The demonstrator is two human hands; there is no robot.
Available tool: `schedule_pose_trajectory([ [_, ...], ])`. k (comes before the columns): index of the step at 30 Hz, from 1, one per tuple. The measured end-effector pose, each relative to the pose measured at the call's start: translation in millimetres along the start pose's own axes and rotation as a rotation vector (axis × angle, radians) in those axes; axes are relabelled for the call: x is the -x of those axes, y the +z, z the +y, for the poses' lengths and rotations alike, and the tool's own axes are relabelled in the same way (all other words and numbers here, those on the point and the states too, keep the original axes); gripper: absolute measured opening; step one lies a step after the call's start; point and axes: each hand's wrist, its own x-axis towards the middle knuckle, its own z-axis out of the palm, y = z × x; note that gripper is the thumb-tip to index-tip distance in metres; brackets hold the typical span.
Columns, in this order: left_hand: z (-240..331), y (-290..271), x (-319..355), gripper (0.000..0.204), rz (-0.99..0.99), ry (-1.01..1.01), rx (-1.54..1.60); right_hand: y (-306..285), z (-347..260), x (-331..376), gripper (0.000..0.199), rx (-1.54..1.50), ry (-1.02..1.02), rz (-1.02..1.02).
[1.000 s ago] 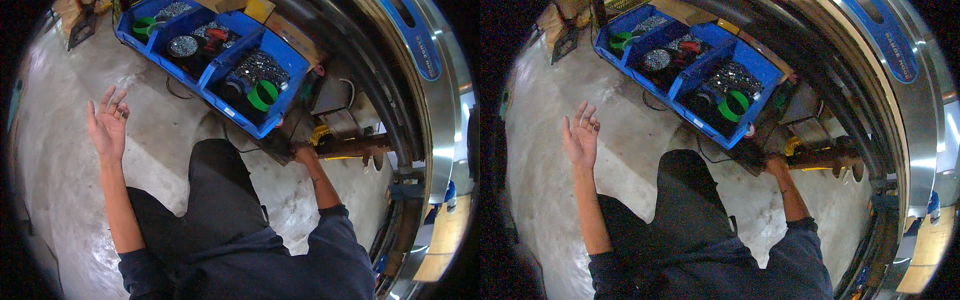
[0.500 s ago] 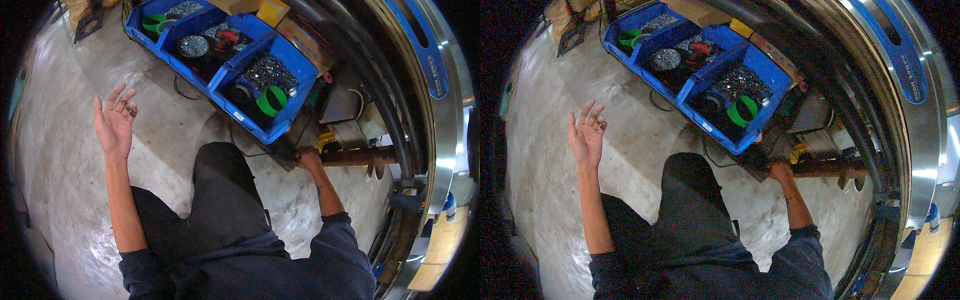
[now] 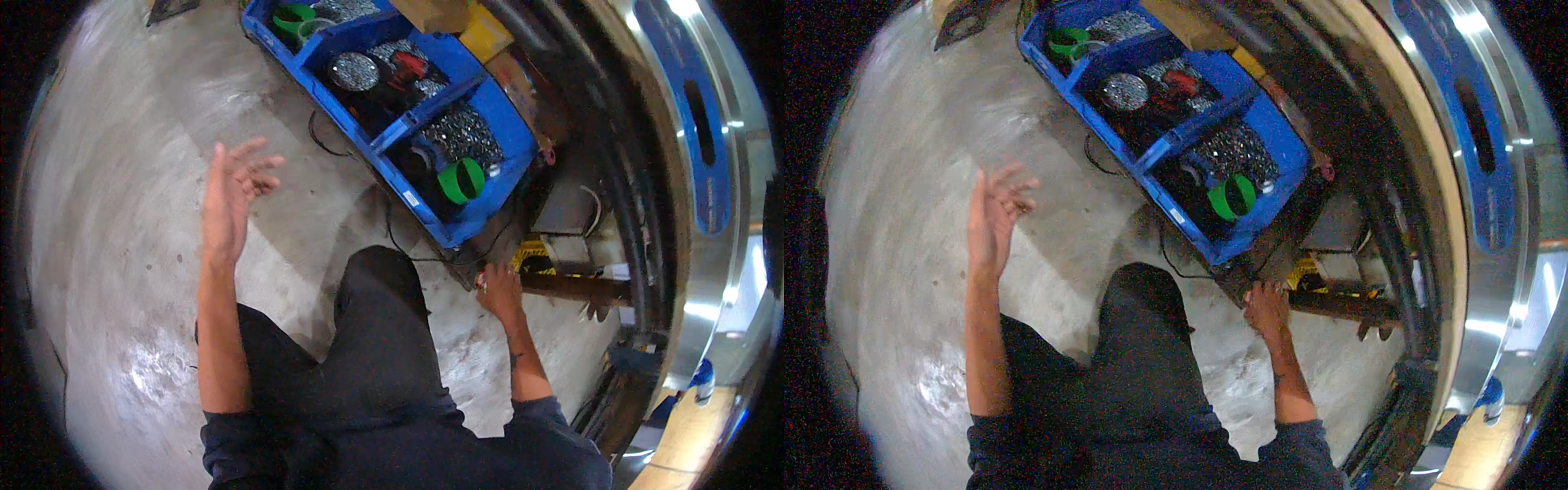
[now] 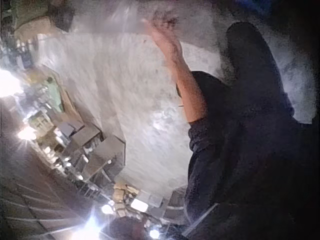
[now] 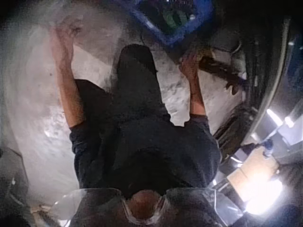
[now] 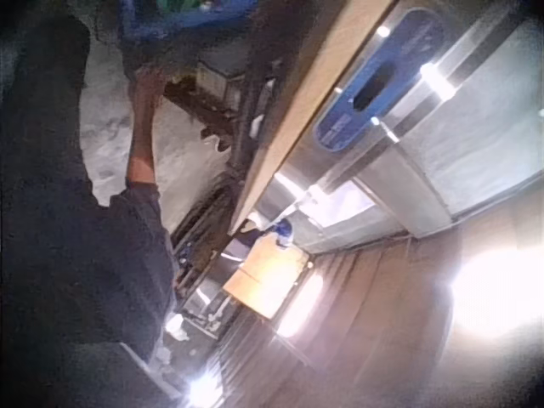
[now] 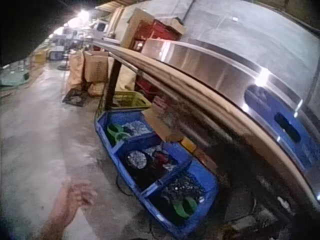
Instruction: The person uses a handheld angle grinder with a polishing pad to smooth and polish the surface of a large stainless steel kitchen hood. They systematically move the tool across the metal, then wipe the surface with a cloth to remove residue.
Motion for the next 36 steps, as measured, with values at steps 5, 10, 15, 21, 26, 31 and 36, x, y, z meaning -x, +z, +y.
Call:
schedule_pose_trajectory([
  [5,-24,-11,43,0.064,0.006,-0.192,-0.556,-88,-44,39,0.06,-0.001,-0.115,0.036],
  [10,-49,-18,125,0.047,-0.163,-0.344,-0.783,-208,-94,54,0.06,-0.092,-0.229,-0.004],
  [15,31,67,225,0.048,-0.101,-0.363,-0.543,-333,-124,82,0.046,-0.176,-0.449,0.101],
  [21,148,158,279,0.058,-0.072,-0.245,-0.274,-513,-145,144,0.041,-0.066,-0.857,0.214],
  [26,294,194,302,0.072,-0.072,-0.264,-0.054,-634,-163,184,0.052,0.009,-1.113,0.268],
  [31,393,233,318,0.077,0.001,-0.241,0.202,-703,-162,217,0.05,0.064,-1.271,0.44],
  [36,398,249,310,0.08,-0.081,-0.171,0.3,-725,-150,229,0.028,0.107,-1.246,0.457],
])
